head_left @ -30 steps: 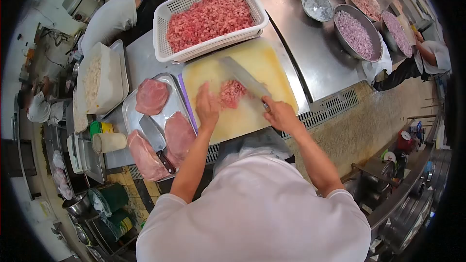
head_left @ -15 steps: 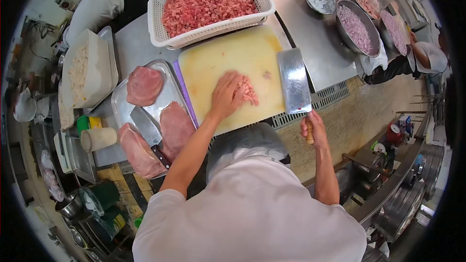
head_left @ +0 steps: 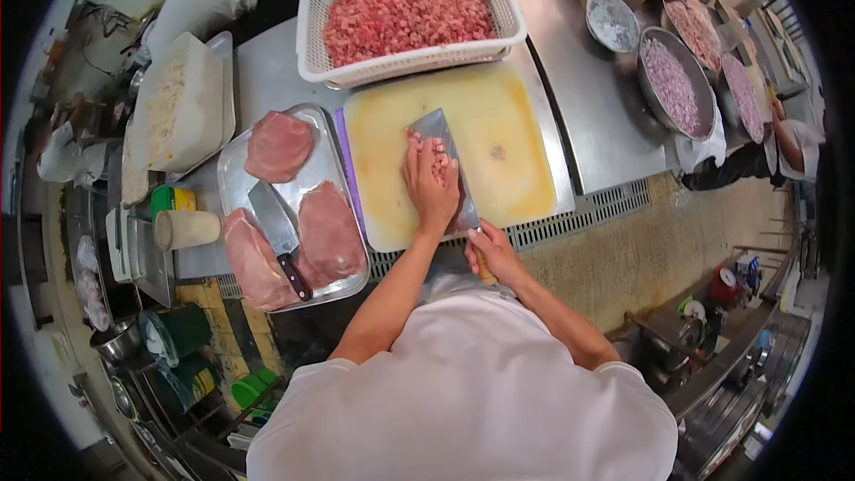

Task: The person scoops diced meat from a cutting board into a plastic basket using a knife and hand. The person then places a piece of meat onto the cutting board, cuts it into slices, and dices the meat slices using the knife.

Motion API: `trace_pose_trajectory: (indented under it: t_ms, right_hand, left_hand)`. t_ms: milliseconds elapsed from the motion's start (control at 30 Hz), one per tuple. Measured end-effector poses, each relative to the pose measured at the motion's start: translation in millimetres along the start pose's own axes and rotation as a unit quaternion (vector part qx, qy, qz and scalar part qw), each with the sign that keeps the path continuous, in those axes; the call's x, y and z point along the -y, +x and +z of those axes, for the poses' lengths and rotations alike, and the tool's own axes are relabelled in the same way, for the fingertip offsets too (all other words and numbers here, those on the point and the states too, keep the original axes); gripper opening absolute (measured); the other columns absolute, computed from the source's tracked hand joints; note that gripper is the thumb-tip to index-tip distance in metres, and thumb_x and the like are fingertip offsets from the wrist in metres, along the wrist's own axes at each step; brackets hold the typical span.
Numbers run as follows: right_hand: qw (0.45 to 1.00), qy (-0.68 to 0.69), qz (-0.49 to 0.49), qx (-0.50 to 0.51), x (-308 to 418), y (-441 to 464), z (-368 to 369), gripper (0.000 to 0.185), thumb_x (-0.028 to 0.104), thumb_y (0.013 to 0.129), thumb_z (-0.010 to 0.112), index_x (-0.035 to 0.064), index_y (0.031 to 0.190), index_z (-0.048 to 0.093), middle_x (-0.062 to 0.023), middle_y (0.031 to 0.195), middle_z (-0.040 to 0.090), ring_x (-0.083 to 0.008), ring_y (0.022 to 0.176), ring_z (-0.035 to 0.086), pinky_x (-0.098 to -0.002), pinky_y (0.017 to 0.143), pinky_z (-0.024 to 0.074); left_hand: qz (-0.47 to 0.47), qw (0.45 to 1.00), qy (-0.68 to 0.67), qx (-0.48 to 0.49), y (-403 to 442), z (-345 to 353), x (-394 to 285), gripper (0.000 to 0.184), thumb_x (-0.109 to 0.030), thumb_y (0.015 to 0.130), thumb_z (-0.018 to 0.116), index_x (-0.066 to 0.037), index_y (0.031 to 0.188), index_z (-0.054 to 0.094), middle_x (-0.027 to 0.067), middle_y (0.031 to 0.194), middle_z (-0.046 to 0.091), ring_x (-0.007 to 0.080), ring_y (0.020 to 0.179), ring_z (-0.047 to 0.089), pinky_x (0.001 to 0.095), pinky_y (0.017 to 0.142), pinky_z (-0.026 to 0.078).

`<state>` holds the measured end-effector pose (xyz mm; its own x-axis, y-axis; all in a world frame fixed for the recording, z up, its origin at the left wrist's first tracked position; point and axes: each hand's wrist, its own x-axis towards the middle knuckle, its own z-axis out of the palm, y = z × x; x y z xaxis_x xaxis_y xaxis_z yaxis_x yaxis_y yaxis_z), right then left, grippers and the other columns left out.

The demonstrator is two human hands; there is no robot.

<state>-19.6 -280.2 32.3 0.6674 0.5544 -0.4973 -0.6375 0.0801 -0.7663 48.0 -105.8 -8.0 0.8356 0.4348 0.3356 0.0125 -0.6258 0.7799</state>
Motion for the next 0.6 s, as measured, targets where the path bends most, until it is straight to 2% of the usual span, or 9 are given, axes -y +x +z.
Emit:
trace_pose_trajectory:
  t_ms: [133, 200, 300, 367, 400, 467, 500, 533, 600]
  right_hand:
    - [0.999, 0.001, -0.004, 0.036, 44, -13, 6, 0.022, 0.028, 0.109, 0.055, 0.007, 0.115, 0.056, -0.0037, 0.074, 0.058, -0.0119, 0.057, 0.055, -0.0272, 0.054, 0.0476]
    - [0.997, -0.014, -0.045, 0.06, 80, -18, 18, 0.021, 0.027, 0.109, 0.055, 0.0068, 0.115, 0.056, -0.0037, 0.074, 0.057, -0.0118, 0.057, 0.055, -0.0271, 0.054, 0.0474]
    - [0.987, -0.063, -0.11, 0.102, 134, -16, 31, 0.023, 0.027, 0.106, 0.061, 0.0063, 0.116, 0.056, -0.0031, 0.074, 0.057, -0.011, 0.058, 0.057, -0.0268, 0.055, 0.0478]
    - [0.973, -0.127, -0.149, 0.118, 168, -15, 33, 0.025, 0.026, 0.104, 0.065, 0.0056, 0.116, 0.057, -0.0024, 0.074, 0.058, -0.0104, 0.059, 0.057, -0.0266, 0.055, 0.0476]
    - [0.972, -0.129, -0.162, 0.109, 177, -11, 28, 0.025, 0.025, 0.103, 0.066, 0.0053, 0.116, 0.058, -0.0018, 0.073, 0.058, -0.01, 0.058, 0.057, -0.0265, 0.054, 0.0474]
    - [0.97, -0.13, -0.181, 0.092, 183, -10, 19, 0.026, 0.024, 0.101, 0.068, 0.0046, 0.116, 0.059, -0.0006, 0.072, 0.058, -0.0092, 0.057, 0.057, -0.0263, 0.053, 0.047]
    - [0.973, -0.128, -0.181, 0.068, 176, -15, 12, 0.025, 0.023, 0.101, 0.068, 0.0044, 0.115, 0.06, -0.0003, 0.071, 0.057, -0.0089, 0.057, 0.057, -0.0262, 0.052, 0.0466]
    - [0.974, -0.127, -0.183, 0.046, 169, -17, 0, 0.024, 0.022, 0.101, 0.068, 0.0042, 0.115, 0.06, 0.0, 0.07, 0.057, -0.0086, 0.056, 0.057, -0.0262, 0.052, 0.0462]
    - [0.979, -0.102, -0.175, 0.015, 151, -20, -34, 0.023, 0.018, 0.099, 0.069, 0.0041, 0.116, 0.062, 0.0006, 0.07, 0.056, -0.0079, 0.055, 0.055, -0.0268, 0.051, 0.0461]
  left_hand:
    - [-0.01, 0.995, -0.065, -0.079, 18, -3, -22, 0.052, -0.021, 0.092, 0.074, 0.0, 0.138, 0.061, 0.0238, 0.151, 0.052, 0.0414, 0.142, 0.045, 0.0482, 0.119, 0.036]
    - [-0.002, 0.987, -0.127, -0.098, 40, -17, -41, 0.047, -0.022, 0.095, 0.071, 0.002, 0.135, 0.063, 0.0241, 0.146, 0.056, 0.0402, 0.14, 0.049, 0.0452, 0.117, 0.039]
    - [0.048, 0.97, -0.162, -0.174, 109, -37, -80, 0.041, -0.025, 0.099, 0.069, 0.002, 0.13, 0.065, 0.0225, 0.134, 0.065, 0.0346, 0.125, 0.061, 0.0426, 0.105, 0.048]
    - [0.051, 0.97, -0.141, -0.189, 178, -57, -102, 0.037, -0.027, 0.101, 0.068, 0.0, 0.126, 0.068, 0.0198, 0.124, 0.07, 0.0287, 0.107, 0.068, 0.0414, 0.091, 0.053]
    - [0.07, 0.965, -0.118, -0.224, 218, -63, -108, 0.031, -0.028, 0.1, 0.069, -0.001, 0.114, 0.073, 0.0177, 0.11, 0.074, 0.0275, 0.092, 0.07, 0.0416, 0.082, 0.052]
    - [0.079, 0.97, -0.02, -0.228, 294, -70, -91, 0.028, -0.028, 0.098, 0.07, -0.001, 0.104, 0.076, 0.0182, 0.105, 0.074, 0.0306, 0.09, 0.071, 0.0402, 0.083, 0.054]
    - [0.152, 0.954, 0.018, -0.256, 323, -73, -70, 0.027, -0.026, 0.097, 0.072, -0.001, 0.102, 0.077, 0.0152, 0.1, 0.078, 0.0245, 0.087, 0.073, 0.0347, 0.082, 0.056]
    - [0.198, 0.94, -0.011, -0.277, 346, -76, -48, 0.025, -0.025, 0.097, 0.072, 0.0, 0.101, 0.077, 0.0168, 0.099, 0.077, 0.0256, 0.086, 0.073, 0.0346, 0.081, 0.056]
    - [0.207, 0.939, -0.061, -0.269, 318, -87, -84, 0.025, -0.024, 0.098, 0.069, 0.0, 0.1, 0.075, 0.0169, 0.093, 0.075, 0.0285, 0.086, 0.072, 0.0365, 0.08, 0.055]
